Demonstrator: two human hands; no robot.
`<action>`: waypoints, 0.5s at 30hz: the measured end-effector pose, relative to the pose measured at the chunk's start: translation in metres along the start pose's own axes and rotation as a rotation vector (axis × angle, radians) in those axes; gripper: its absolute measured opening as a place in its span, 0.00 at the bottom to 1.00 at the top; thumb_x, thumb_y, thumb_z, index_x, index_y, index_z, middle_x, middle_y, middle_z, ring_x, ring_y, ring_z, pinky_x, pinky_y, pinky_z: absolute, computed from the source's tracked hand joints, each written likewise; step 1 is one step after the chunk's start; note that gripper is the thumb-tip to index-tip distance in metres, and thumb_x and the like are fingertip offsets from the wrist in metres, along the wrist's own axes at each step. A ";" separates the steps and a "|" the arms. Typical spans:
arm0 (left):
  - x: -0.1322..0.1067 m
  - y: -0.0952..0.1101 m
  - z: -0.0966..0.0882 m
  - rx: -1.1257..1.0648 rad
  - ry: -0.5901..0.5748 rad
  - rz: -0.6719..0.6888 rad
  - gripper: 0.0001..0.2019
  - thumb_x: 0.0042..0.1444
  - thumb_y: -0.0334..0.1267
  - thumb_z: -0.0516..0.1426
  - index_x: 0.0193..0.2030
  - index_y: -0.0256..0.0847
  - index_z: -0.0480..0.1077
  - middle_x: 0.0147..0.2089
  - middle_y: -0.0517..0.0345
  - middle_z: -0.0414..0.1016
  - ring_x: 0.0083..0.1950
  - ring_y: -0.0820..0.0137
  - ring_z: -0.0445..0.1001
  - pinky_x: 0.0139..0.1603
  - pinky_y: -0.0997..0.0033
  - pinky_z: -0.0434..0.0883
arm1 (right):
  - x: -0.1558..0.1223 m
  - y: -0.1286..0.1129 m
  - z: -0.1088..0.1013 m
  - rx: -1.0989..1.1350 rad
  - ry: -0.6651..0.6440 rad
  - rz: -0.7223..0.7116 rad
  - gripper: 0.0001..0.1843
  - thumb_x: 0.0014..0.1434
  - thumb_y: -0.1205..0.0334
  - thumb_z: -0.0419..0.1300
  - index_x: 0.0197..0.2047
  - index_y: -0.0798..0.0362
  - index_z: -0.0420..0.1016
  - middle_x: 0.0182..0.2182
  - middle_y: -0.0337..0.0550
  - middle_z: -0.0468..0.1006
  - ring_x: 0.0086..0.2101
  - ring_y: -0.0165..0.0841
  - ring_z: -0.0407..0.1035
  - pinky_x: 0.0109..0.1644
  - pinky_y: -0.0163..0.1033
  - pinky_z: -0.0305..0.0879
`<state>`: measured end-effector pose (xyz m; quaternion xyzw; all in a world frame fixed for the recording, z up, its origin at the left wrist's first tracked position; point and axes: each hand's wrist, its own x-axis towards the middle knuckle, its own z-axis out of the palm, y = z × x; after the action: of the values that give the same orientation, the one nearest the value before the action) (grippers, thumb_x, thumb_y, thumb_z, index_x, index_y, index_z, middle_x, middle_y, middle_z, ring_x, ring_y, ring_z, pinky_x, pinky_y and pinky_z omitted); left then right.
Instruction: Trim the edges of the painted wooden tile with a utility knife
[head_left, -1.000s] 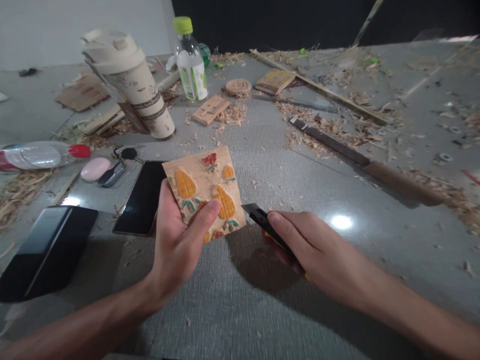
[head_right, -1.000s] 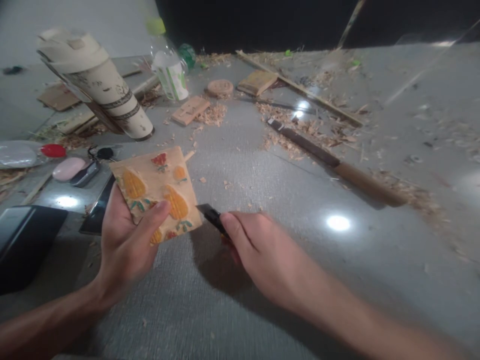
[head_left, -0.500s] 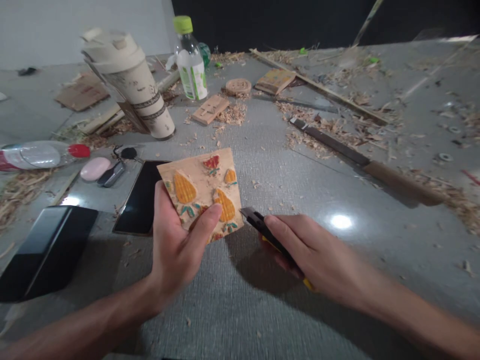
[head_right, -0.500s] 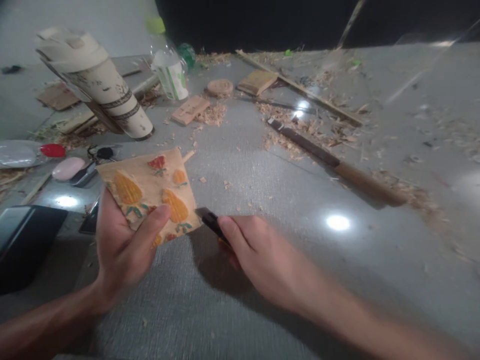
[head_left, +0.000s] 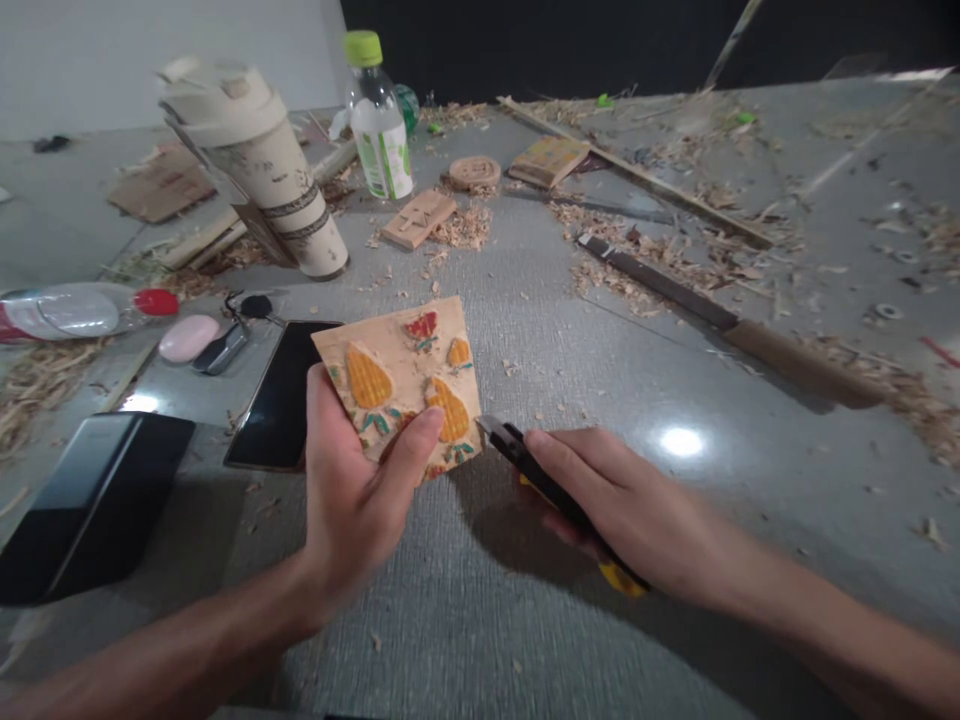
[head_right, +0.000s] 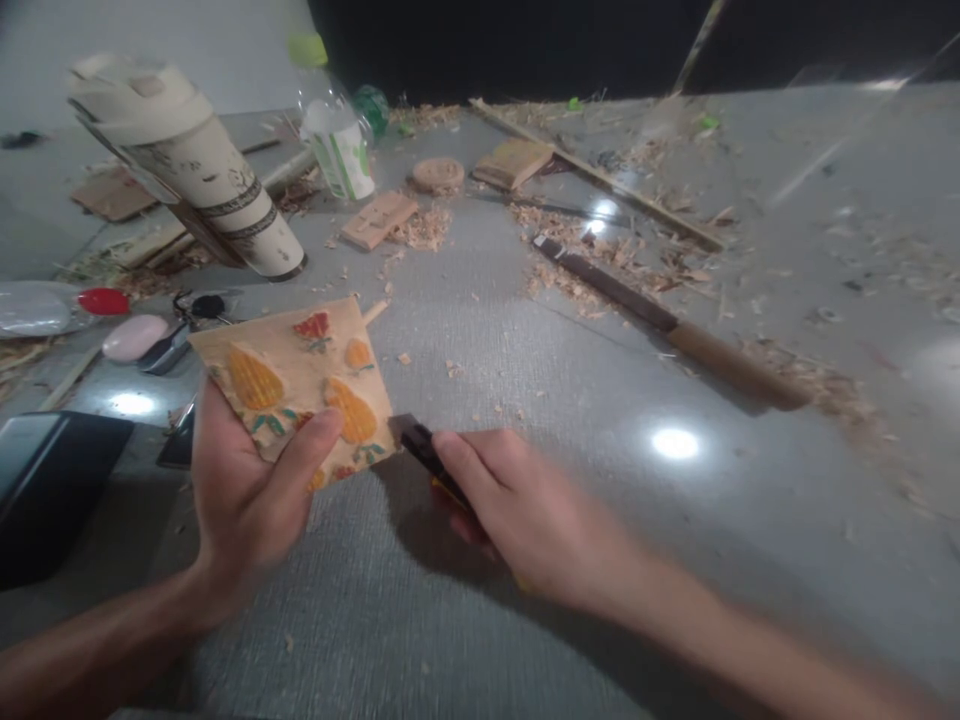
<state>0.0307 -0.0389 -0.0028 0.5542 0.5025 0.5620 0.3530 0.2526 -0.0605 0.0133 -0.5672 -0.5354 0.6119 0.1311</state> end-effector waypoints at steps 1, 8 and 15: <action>0.000 0.001 0.000 -0.007 -0.001 -0.004 0.20 0.65 0.39 0.70 0.60 0.49 0.71 0.59 0.55 0.82 0.58 0.59 0.82 0.59 0.60 0.82 | 0.001 -0.001 0.001 0.053 -0.019 0.026 0.38 0.77 0.28 0.43 0.34 0.51 0.73 0.23 0.37 0.72 0.21 0.26 0.64 0.25 0.34 0.60; 0.004 -0.006 0.003 -0.214 -0.060 -0.173 0.22 0.65 0.43 0.70 0.62 0.48 0.72 0.61 0.52 0.82 0.59 0.56 0.84 0.61 0.53 0.83 | 0.003 -0.009 0.005 0.319 -0.119 0.099 0.33 0.79 0.36 0.44 0.34 0.52 0.73 0.21 0.34 0.67 0.18 0.24 0.57 0.21 0.31 0.55; 0.003 -0.006 0.006 -0.244 -0.044 -0.237 0.23 0.65 0.44 0.71 0.62 0.47 0.70 0.62 0.51 0.81 0.62 0.53 0.83 0.66 0.46 0.80 | -0.002 0.001 0.009 0.069 0.096 -0.041 0.40 0.77 0.27 0.44 0.30 0.51 0.73 0.23 0.38 0.74 0.23 0.26 0.66 0.27 0.33 0.61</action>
<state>0.0350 -0.0339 -0.0082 0.4561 0.4844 0.5610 0.4926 0.2459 -0.0671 0.0119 -0.5801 -0.5185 0.5992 0.1885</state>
